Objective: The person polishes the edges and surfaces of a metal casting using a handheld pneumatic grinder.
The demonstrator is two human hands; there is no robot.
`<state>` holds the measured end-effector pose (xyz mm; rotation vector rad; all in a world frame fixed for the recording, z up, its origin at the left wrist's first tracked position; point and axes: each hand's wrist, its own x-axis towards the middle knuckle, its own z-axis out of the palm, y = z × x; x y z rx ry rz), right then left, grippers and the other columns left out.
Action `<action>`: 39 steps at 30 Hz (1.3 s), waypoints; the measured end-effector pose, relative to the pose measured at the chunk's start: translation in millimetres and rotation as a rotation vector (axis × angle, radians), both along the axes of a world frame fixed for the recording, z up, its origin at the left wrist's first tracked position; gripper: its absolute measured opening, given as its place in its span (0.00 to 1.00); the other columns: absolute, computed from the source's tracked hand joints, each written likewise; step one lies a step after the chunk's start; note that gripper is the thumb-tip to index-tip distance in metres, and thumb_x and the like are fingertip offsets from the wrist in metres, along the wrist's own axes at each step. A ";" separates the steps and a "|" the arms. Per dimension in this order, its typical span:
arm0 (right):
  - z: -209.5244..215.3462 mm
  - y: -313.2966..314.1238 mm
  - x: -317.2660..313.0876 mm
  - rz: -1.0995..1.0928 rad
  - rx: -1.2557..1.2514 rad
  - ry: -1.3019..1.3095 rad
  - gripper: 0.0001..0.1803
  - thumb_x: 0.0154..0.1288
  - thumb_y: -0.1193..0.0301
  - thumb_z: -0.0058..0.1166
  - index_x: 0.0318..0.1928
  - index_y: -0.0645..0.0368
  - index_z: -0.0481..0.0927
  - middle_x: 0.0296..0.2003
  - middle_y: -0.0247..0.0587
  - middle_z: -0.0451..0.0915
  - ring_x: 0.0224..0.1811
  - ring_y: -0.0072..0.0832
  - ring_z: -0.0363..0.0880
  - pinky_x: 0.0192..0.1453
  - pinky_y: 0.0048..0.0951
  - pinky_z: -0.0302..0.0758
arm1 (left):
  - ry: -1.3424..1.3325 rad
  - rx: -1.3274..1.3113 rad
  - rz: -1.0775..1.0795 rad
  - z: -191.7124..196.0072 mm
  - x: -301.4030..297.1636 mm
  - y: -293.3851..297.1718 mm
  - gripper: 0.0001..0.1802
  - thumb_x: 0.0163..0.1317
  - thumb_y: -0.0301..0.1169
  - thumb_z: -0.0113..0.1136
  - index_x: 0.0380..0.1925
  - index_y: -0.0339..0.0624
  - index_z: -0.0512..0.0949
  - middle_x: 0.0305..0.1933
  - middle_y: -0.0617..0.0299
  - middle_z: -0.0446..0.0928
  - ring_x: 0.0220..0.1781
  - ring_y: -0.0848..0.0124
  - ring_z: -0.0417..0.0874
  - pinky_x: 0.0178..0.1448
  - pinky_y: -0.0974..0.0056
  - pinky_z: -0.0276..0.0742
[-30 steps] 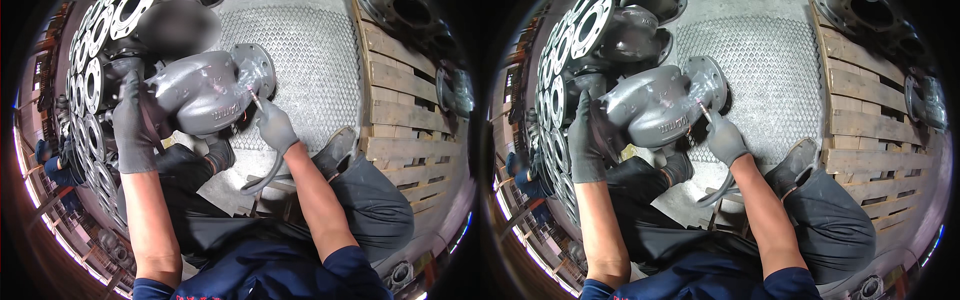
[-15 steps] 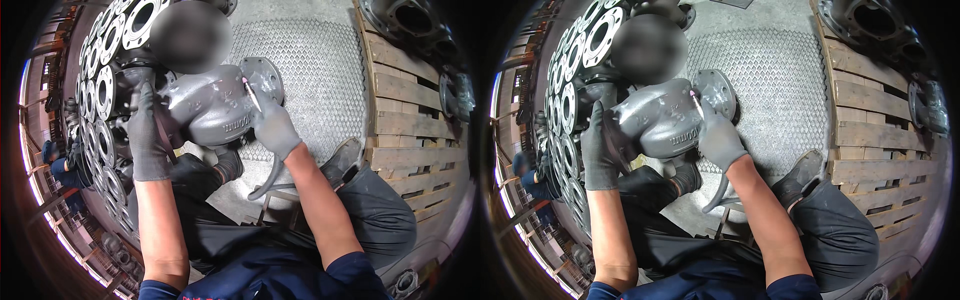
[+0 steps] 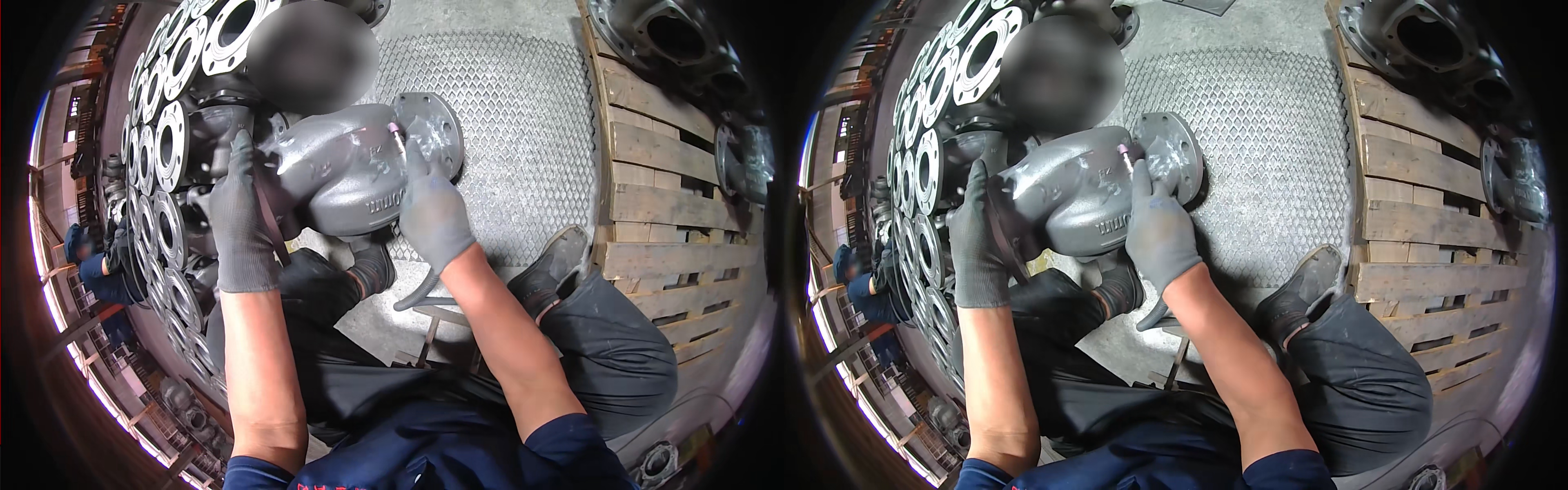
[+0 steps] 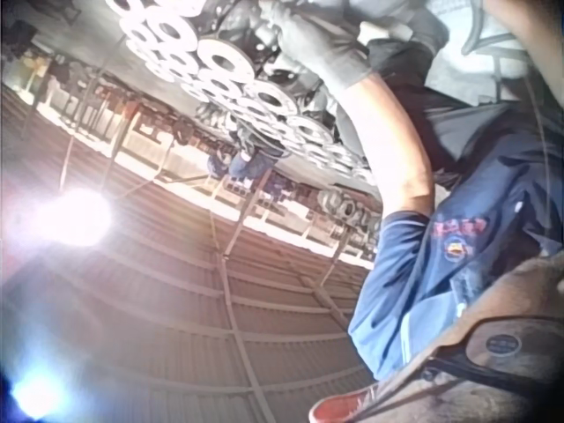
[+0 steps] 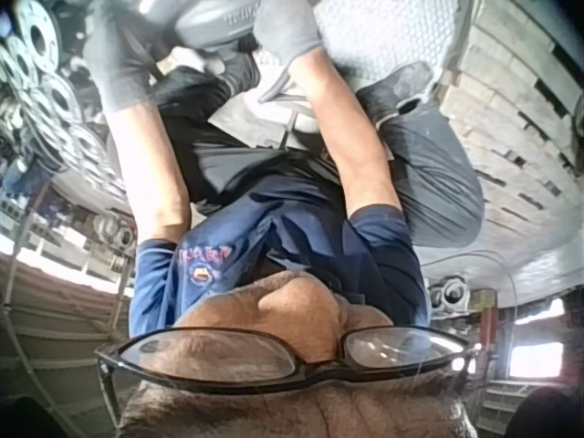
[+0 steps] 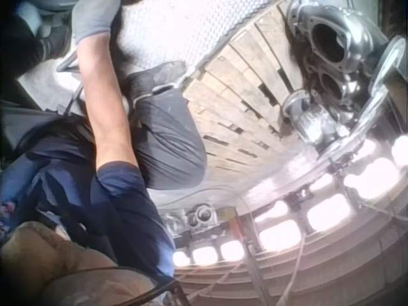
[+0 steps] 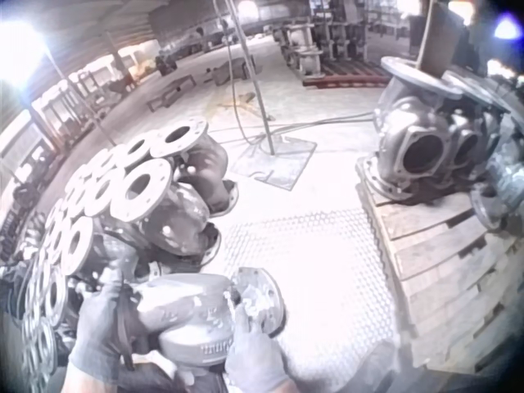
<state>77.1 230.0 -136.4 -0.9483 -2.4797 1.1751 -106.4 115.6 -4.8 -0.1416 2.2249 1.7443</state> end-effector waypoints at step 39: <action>-11.8 56.5 47.2 0.200 -0.315 0.114 0.25 0.73 0.76 0.48 0.67 0.51 0.81 0.53 0.60 0.84 0.54 0.57 0.84 0.61 0.52 0.80 | 0.010 -0.038 0.037 -7.8 -3.3 -2.5 0.31 0.72 0.54 0.72 0.51 0.32 0.86 0.44 0.58 0.88 0.38 0.74 0.86 0.40 0.69 0.81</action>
